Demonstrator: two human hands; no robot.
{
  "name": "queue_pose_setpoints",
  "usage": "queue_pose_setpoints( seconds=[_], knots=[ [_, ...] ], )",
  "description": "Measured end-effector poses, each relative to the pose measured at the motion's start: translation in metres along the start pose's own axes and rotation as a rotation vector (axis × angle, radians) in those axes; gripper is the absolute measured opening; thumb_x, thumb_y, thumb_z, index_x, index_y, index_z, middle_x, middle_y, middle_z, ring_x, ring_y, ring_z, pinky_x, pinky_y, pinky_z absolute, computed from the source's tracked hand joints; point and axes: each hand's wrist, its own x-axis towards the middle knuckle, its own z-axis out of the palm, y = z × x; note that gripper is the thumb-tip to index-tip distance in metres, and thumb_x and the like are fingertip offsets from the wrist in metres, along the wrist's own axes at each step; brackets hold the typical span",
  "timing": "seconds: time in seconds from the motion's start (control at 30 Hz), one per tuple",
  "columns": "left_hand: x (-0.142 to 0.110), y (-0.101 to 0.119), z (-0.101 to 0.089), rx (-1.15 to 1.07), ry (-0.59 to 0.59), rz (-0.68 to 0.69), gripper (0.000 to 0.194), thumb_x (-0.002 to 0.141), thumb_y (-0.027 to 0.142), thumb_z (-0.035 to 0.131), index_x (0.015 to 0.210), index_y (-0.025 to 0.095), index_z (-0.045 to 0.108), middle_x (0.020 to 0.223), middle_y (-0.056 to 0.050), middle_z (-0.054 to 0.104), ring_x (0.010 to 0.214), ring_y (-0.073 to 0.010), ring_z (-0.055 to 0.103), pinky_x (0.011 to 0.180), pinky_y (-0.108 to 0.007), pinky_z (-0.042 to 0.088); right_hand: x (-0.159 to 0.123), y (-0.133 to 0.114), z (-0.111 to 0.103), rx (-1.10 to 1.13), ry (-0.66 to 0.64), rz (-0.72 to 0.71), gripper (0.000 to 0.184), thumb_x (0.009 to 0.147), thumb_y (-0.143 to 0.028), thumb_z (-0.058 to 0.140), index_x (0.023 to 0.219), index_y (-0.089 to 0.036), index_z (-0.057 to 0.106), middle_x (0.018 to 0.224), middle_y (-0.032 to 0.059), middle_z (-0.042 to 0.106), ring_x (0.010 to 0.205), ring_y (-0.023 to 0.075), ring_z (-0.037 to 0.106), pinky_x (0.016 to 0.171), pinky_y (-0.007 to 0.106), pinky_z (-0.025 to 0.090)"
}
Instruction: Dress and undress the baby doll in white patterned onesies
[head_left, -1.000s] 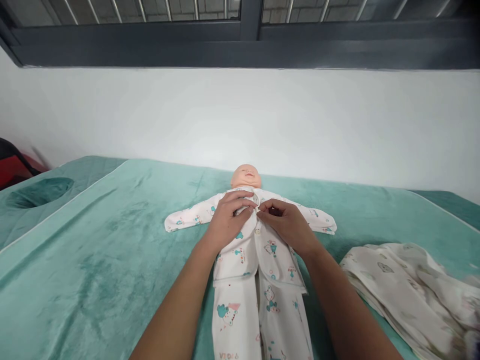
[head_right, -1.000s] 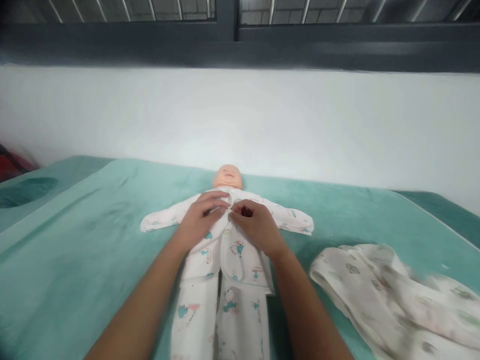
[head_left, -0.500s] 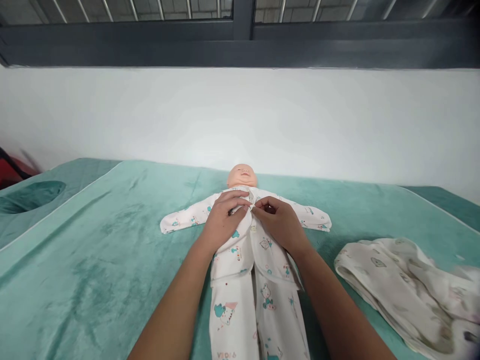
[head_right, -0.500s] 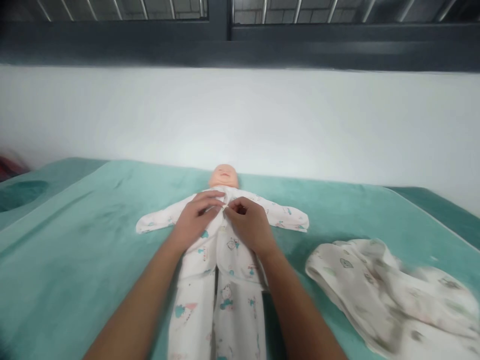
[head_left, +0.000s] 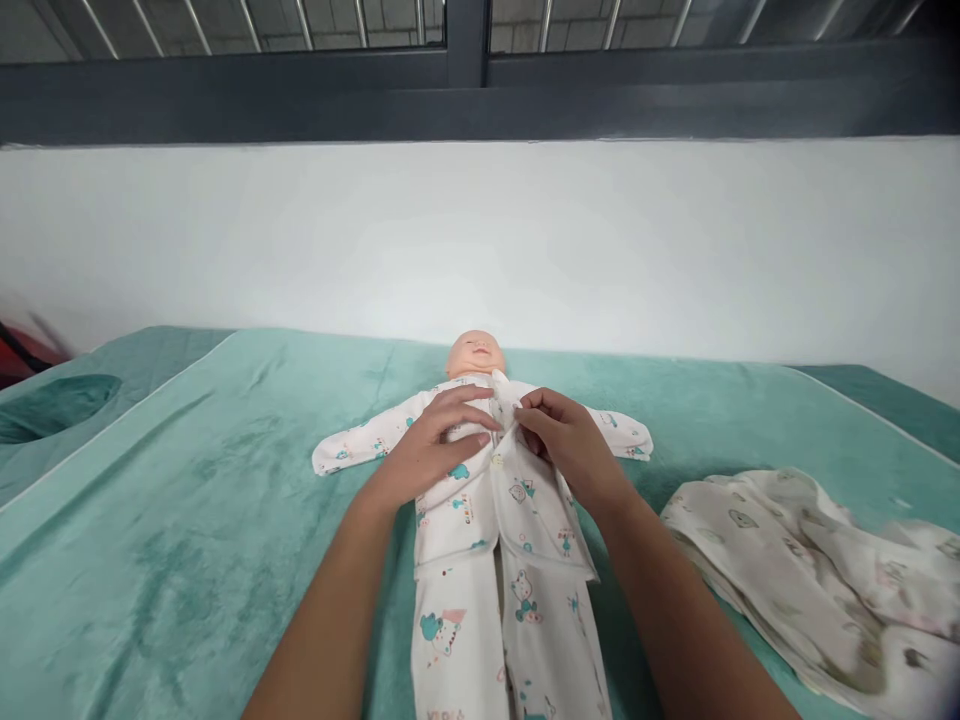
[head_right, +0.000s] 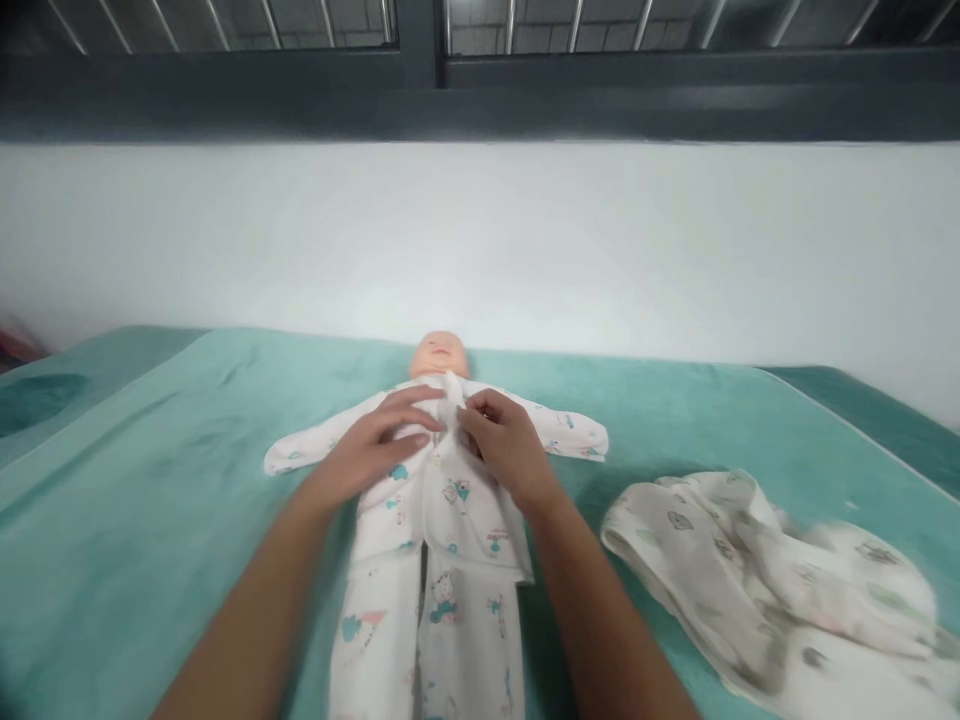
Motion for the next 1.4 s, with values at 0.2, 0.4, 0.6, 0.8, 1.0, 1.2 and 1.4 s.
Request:
queue_pose_setpoints(
  seconds=[0.2,0.4,0.6,0.8,1.0,1.2,1.4],
  knots=[
    [-0.006,0.004,-0.011,0.148,-0.201,0.017,0.014,0.087,0.036,0.063,0.098,0.03,0.07,0.157,0.004,0.031,0.149,-0.0274,0.017,0.12,-0.047,0.026,-0.01,-0.017,-0.007,-0.128,0.033,-0.062,0.022,0.084,-0.039,0.057,0.074,-0.02,0.05,0.06,-0.0041,0.046,0.055,0.0107,0.043,0.054,0.025,0.035],
    [-0.006,0.004,-0.01,0.149,-0.184,0.047,0.012,0.088,0.036,0.062,0.087,0.028,0.07,0.155,0.004,0.035,0.149,-0.027,0.018,0.121,-0.048,0.021,-0.028,-0.035,-0.001,-0.766,-0.054,-0.13,0.041,0.09,-0.05,0.049,0.063,-0.02,0.045,0.059,-0.0004,0.054,0.054,0.0123,0.042,0.05,0.028,0.027],
    [-0.006,0.007,-0.01,0.092,-0.171,0.045,0.013,0.09,0.032,0.058,0.084,0.026,0.068,0.152,0.003,0.041,0.148,-0.0244,0.021,0.121,-0.047,0.021,-0.041,-0.035,0.013,-0.897,-0.214,-0.153,0.03,0.083,-0.039,0.058,0.062,-0.02,0.046,0.063,0.001,0.057,0.053,0.0122,0.043,0.047,0.028,0.024],
    [-0.006,0.008,-0.011,0.079,-0.167,0.05,0.018,0.091,0.039,0.057,0.085,0.025,0.068,0.151,0.0,0.042,0.147,-0.0262,0.024,0.119,-0.048,0.026,-0.03,-0.031,0.0,-0.716,-0.341,-0.172,0.028,0.086,-0.032,0.05,0.063,-0.019,0.041,0.06,-0.0011,0.045,0.054,0.0106,0.034,0.048,0.026,0.023],
    [-0.004,0.008,-0.008,0.1,-0.155,0.074,0.016,0.09,0.036,0.058,0.085,0.025,0.068,0.148,-0.001,0.046,0.143,-0.0268,0.031,0.118,-0.049,0.027,-0.024,-0.03,-0.019,-0.482,-0.527,-0.169,0.02,0.084,-0.027,0.05,0.066,-0.019,0.051,0.062,-0.0028,0.04,0.057,0.0099,0.032,0.051,0.024,0.026],
    [-0.004,0.009,-0.006,0.09,-0.128,0.052,0.015,0.09,0.034,0.058,0.082,0.025,0.067,0.148,-0.001,0.046,0.142,-0.0248,0.033,0.119,-0.046,0.025,-0.018,-0.022,-0.02,-0.442,-0.518,-0.15,0.012,0.083,-0.027,0.051,0.076,-0.02,0.058,0.067,-0.0029,0.046,0.06,0.0106,0.037,0.056,0.024,0.031],
    [-0.004,0.009,-0.006,0.084,-0.118,0.047,0.017,0.089,0.037,0.058,0.082,0.025,0.069,0.147,-0.001,0.047,0.141,-0.0271,0.035,0.117,-0.049,0.029,-0.013,-0.017,-0.016,-0.416,-0.411,-0.116,0.016,0.084,-0.031,0.053,0.079,-0.019,0.062,0.068,-0.0023,0.049,0.061,0.0107,0.039,0.056,0.024,0.031]
  ],
)
